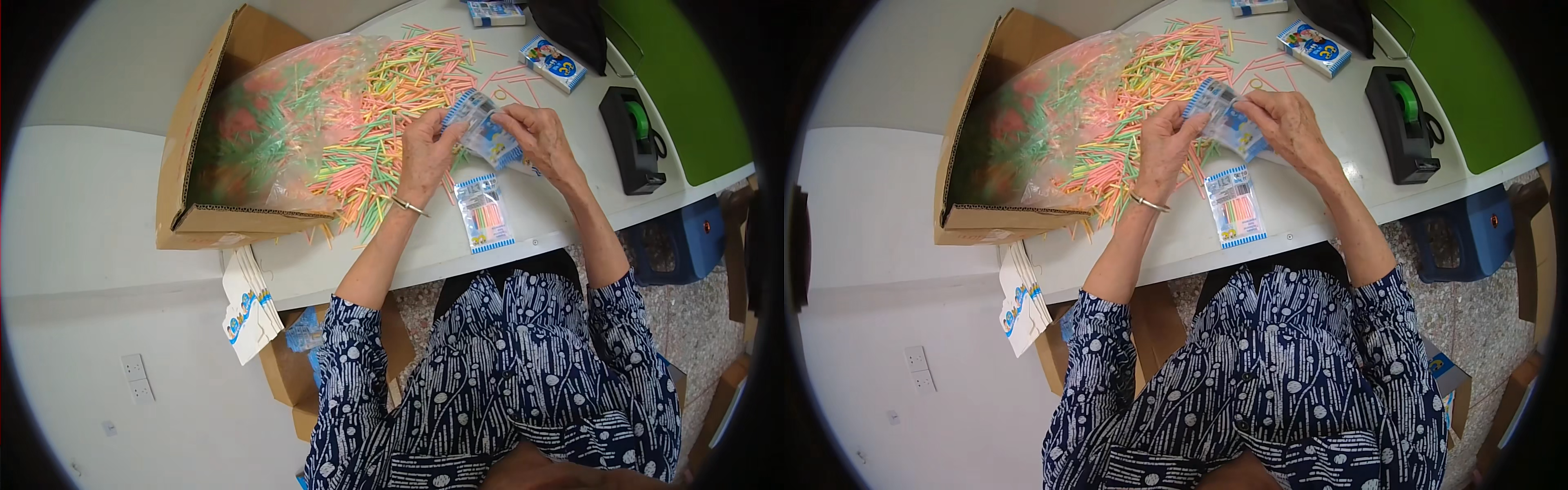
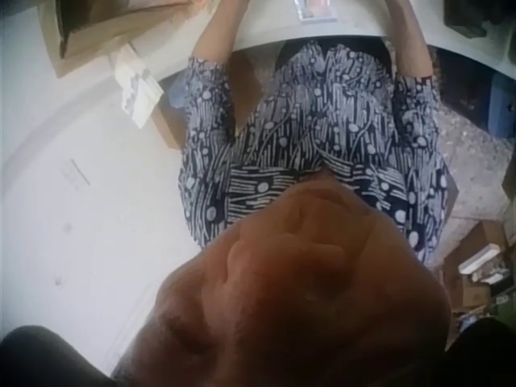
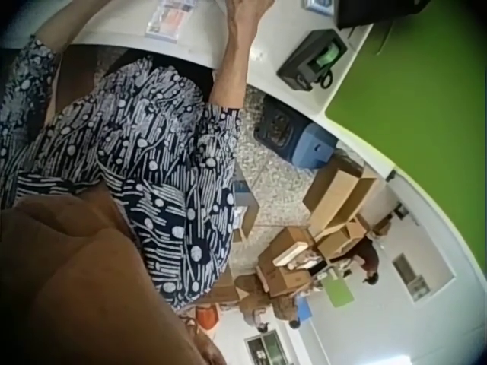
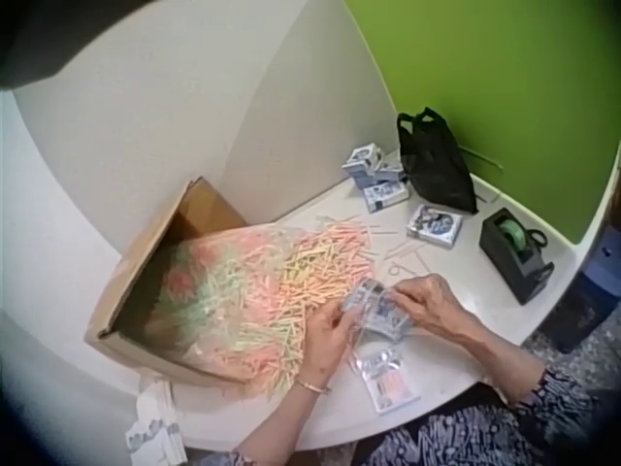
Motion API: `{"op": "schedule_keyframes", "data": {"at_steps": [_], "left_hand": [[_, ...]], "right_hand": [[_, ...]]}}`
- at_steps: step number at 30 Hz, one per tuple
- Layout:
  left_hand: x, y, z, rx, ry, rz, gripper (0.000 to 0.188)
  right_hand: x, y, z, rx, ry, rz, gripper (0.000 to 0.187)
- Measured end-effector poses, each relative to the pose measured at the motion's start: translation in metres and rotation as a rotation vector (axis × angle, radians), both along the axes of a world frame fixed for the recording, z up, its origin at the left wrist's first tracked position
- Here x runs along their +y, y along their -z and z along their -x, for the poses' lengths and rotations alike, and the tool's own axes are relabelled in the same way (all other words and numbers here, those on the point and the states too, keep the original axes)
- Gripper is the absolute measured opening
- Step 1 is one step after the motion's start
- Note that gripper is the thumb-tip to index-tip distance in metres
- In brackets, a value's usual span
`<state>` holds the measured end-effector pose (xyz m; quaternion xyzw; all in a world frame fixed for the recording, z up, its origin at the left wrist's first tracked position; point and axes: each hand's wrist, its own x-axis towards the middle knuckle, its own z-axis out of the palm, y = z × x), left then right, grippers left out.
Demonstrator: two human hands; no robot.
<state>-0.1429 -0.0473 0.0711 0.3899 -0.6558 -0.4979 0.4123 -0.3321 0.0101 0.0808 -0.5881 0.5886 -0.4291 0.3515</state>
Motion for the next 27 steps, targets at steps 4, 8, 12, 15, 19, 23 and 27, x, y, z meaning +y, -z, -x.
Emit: {"op": "schedule_keyframes", "data": {"at_steps": [4,8,12,15,19,23,27], "left_hand": [[-0.012,0.021,0.005,-0.074,-0.036,0.063,0.023],[-0.015,0.006,0.015,-0.263,-0.323,0.705,0.031],[-0.009,-0.037,0.016,-0.205,-0.099,0.609,0.025],[-0.008,-0.051,0.006,-0.190,0.069,0.517,0.016],[-0.004,-0.057,-0.009,-0.237,0.034,0.480,0.009],[0.001,-0.060,-0.016,-0.318,0.005,0.563,0.009],[0.003,-0.063,-0.020,-0.445,-0.025,0.571,0.012]], "right_hand": [[-0.005,0.012,0.009,0.194,0.149,0.366,0.020],[-0.009,0.009,0.019,0.248,0.185,0.549,0.018],[-0.009,-0.003,0.015,0.365,0.046,0.583,0.016],[-0.010,-0.009,-0.002,0.195,0.014,0.687,0.016],[-0.008,-0.014,-0.011,0.044,-0.086,0.434,0.015],[-0.008,-0.012,-0.016,0.044,-0.117,0.388,0.016],[-0.006,-0.014,-0.018,0.098,-0.130,0.444,0.017]]}}
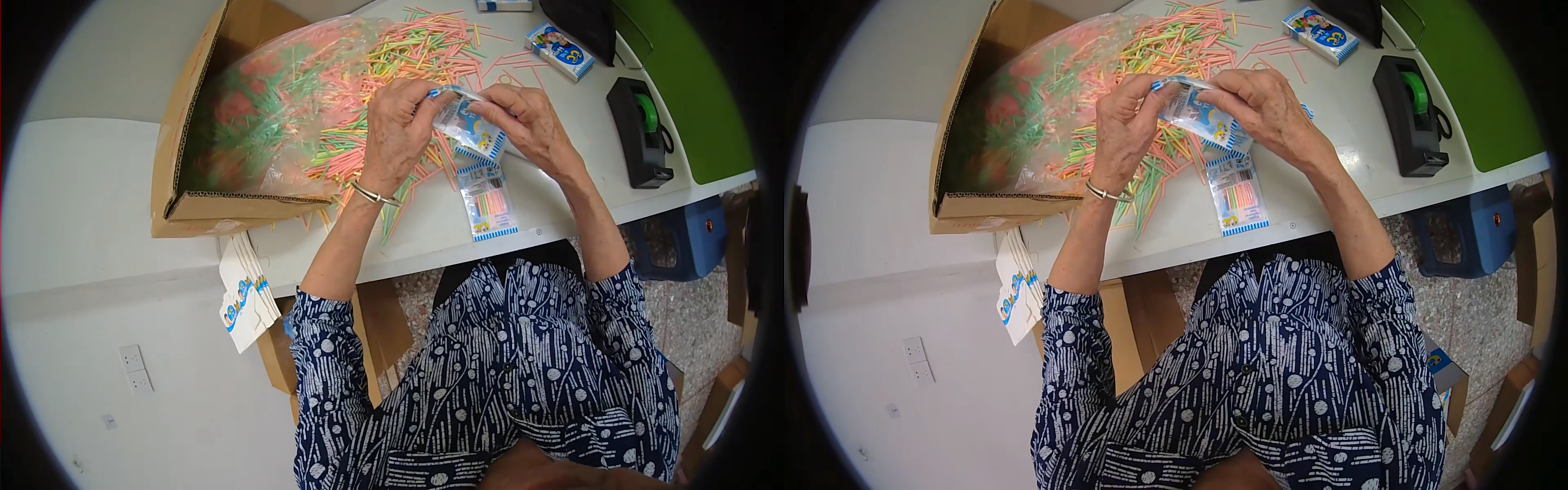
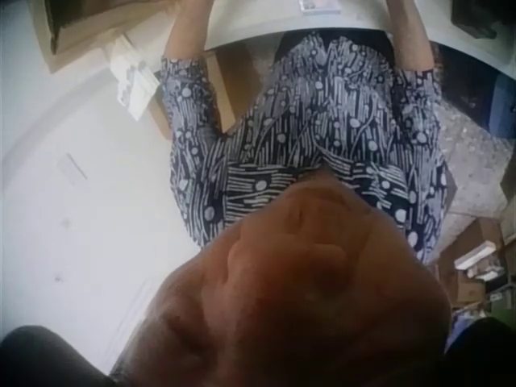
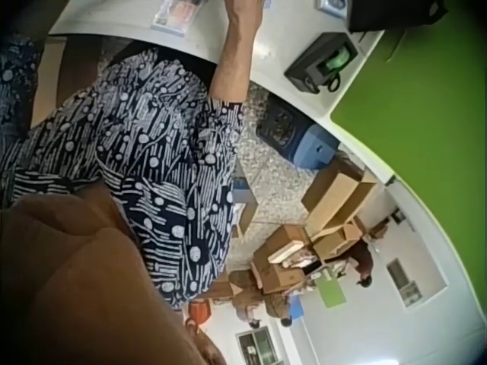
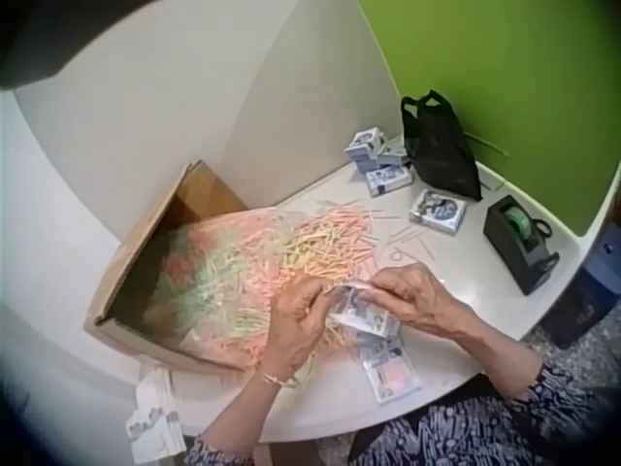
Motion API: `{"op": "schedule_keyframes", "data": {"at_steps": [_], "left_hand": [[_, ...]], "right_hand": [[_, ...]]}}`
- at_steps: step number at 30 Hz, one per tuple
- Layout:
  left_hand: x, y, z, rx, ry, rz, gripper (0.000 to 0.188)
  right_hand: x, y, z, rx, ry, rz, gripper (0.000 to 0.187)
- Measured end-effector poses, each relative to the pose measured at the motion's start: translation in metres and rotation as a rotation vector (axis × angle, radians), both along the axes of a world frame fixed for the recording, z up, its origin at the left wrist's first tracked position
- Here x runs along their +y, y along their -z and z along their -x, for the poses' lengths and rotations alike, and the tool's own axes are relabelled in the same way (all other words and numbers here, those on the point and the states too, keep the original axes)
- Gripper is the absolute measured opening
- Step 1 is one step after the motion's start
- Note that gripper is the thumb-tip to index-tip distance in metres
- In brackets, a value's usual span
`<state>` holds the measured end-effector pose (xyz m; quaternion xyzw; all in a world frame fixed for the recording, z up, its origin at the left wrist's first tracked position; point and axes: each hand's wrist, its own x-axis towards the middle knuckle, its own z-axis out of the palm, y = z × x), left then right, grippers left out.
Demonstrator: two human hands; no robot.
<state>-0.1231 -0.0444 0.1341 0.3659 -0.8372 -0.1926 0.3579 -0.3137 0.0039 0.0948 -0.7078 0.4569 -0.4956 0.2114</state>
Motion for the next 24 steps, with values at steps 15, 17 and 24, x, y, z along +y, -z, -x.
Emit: {"op": "schedule_keyframes", "data": {"at_steps": [15,17,24], "left_hand": [[0.028,0.053,-0.031,-0.711,0.348,0.448,0.016],[0.027,0.054,-0.030,-0.764,0.347,0.455,0.015],[0.003,0.071,-0.039,-0.686,0.196,0.551,0.015]], "right_hand": [[0.002,0.040,0.007,-0.076,-0.120,-0.218,0.028],[0.006,0.041,0.012,0.007,-0.086,-0.183,0.028],[0.009,0.042,0.026,-0.245,-0.076,-0.405,0.030]]}}
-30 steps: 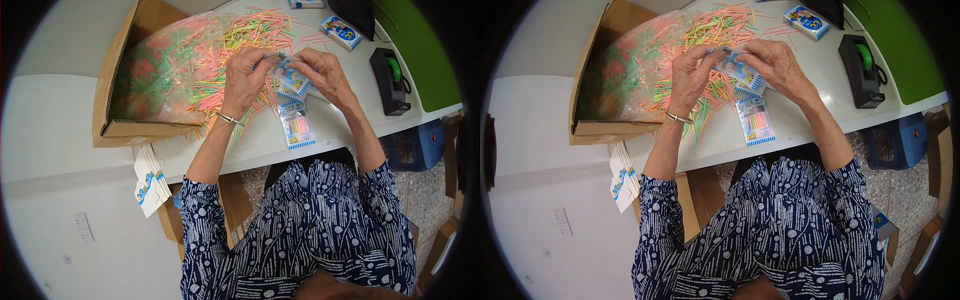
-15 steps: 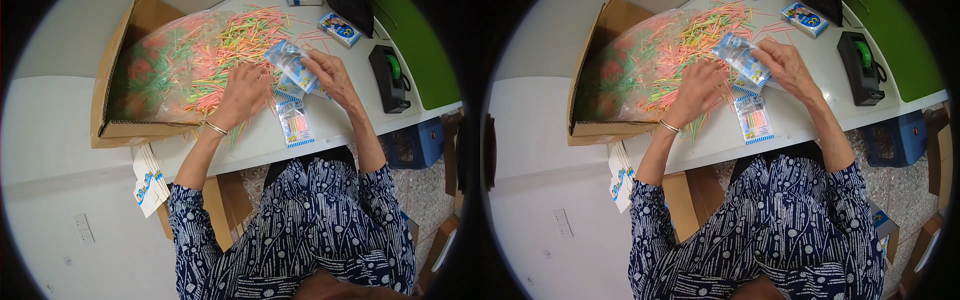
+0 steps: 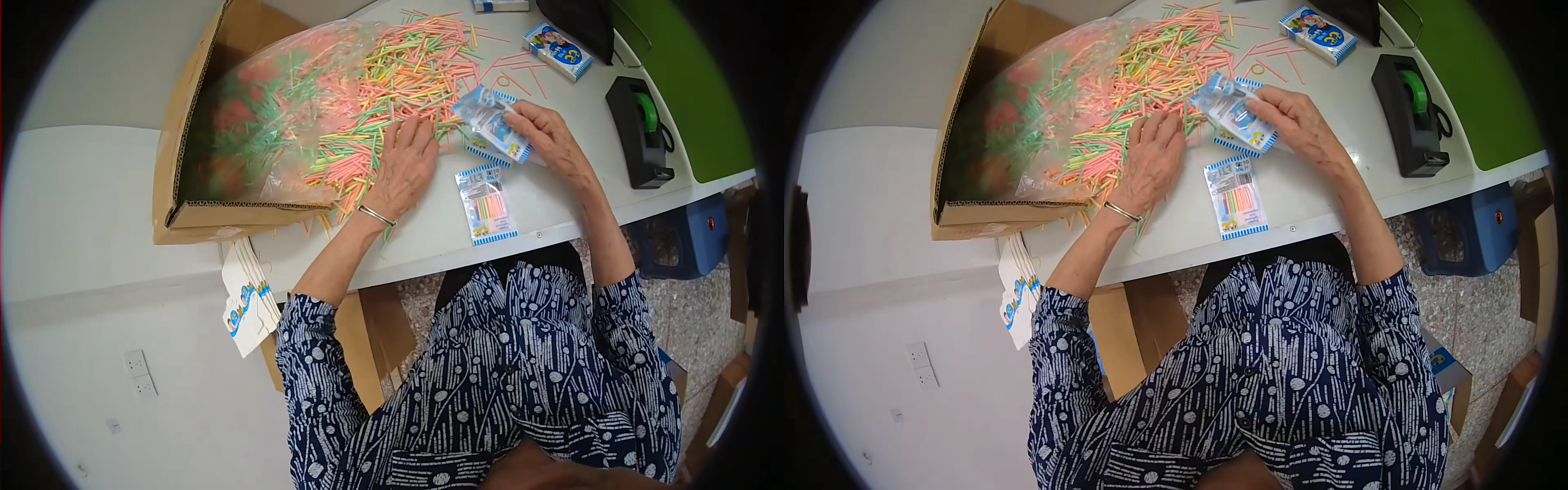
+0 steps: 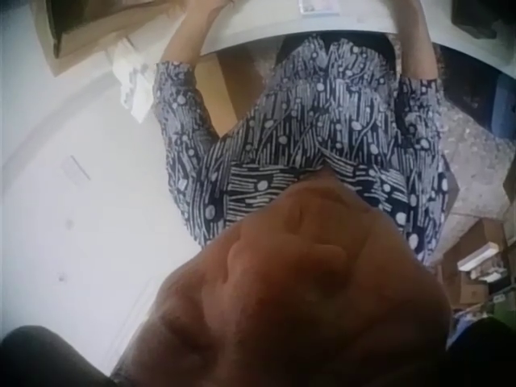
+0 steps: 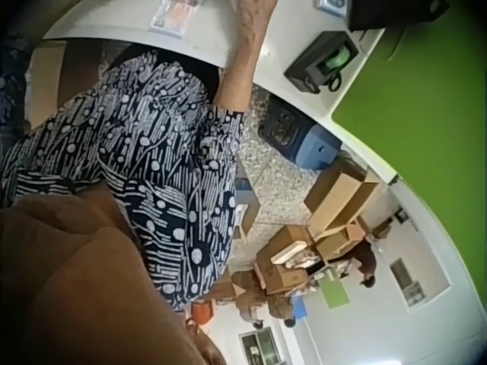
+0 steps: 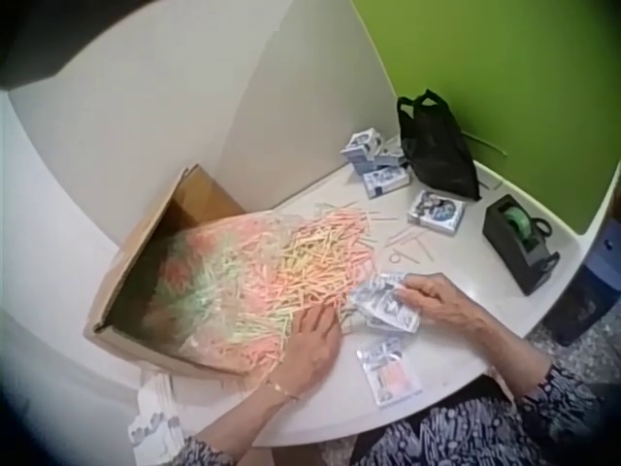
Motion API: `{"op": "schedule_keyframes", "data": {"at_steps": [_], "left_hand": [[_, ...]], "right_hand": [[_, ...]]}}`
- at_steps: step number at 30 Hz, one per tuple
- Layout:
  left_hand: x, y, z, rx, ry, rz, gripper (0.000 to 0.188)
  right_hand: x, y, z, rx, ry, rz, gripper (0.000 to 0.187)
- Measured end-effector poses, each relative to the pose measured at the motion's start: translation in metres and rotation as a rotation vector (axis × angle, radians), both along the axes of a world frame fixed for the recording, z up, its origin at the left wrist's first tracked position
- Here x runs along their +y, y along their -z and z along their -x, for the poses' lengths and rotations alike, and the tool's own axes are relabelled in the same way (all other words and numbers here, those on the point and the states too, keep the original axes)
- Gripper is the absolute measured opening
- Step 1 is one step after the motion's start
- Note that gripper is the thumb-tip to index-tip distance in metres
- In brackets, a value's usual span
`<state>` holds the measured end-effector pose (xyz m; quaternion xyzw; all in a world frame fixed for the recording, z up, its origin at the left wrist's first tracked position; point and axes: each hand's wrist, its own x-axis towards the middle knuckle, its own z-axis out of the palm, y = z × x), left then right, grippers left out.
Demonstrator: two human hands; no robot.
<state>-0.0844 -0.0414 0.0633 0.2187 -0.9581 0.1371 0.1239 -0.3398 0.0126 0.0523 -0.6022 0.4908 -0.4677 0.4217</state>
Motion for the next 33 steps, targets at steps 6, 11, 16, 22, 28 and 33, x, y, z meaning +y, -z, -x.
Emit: {"op": "schedule_keyframes", "data": {"at_steps": [6,11,16,22,28,33], "left_hand": [[-0.008,-0.007,0.019,0.090,-0.217,-0.047,0.027],[-0.023,-0.012,0.018,-0.031,-0.165,0.033,0.048],[-0.040,-0.006,0.029,-0.159,-0.248,0.029,0.045],[-0.052,0.014,0.043,-0.051,-0.305,0.127,0.022],[-0.064,0.007,0.044,0.205,-0.470,-0.222,0.022],[-0.075,-0.015,0.029,0.624,-0.508,-0.657,0.033]], "right_hand": [[-0.005,0.013,0.011,-0.220,0.098,-0.138,0.028],[-0.005,0.010,0.009,-0.316,0.058,-0.156,0.025],[-0.003,0.008,0.010,-0.312,0.060,-0.180,0.025],[-0.007,0.012,0.010,-0.358,0.041,-0.181,0.024],[-0.014,0.020,0.009,-0.488,0.099,-0.154,0.022],[-0.023,-0.002,-0.020,-0.767,0.180,-0.062,0.022]]}}
